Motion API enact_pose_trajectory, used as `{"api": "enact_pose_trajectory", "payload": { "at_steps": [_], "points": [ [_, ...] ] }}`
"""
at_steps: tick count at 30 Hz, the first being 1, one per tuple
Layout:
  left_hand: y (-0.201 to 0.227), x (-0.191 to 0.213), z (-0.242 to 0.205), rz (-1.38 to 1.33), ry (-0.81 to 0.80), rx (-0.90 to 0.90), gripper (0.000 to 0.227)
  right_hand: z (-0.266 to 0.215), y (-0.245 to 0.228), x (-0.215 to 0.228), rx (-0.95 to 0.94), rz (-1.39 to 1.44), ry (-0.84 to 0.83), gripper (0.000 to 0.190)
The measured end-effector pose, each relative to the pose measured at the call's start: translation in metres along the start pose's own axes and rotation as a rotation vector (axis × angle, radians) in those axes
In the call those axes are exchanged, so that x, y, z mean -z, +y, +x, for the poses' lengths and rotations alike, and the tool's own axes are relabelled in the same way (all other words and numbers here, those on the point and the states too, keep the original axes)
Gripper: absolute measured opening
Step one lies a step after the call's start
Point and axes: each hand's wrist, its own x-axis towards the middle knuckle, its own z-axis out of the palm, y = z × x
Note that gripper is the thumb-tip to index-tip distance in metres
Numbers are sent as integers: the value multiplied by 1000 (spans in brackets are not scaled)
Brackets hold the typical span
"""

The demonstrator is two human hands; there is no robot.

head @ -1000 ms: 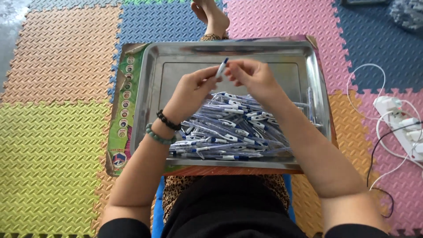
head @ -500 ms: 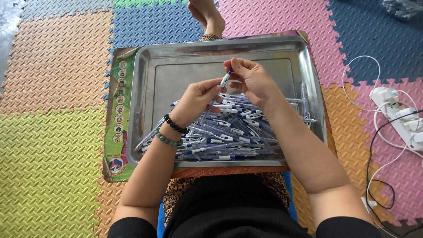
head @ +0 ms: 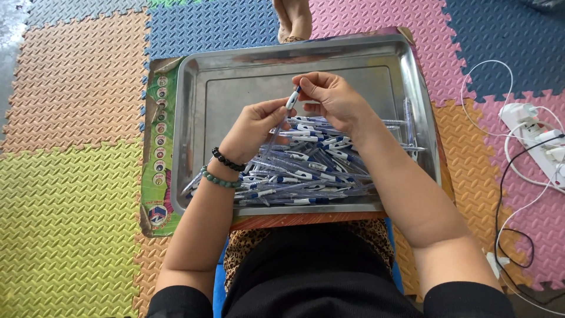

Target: Manually assembling ballpoint pens by inserting ink refills into barrels and attaching caps.

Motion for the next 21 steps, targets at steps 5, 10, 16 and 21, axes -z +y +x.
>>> {"api": "enact_pose_trajectory", "payload": {
  "at_steps": [5,10,16,21],
  "points": [
    [0,0,2,-42,8,23,42,-7,-7,-6,54,23,-15,18],
    [-2,4,4,-89,20,49,43,2,-3,-7,55,90,-29,20],
    [-7,7,6,-72,51,54,42,17,19,-1,-19,91,34,27],
    [-7,6,9,-59,52,64,42,7,8,-10,11,67,2,32]
  ]
}}
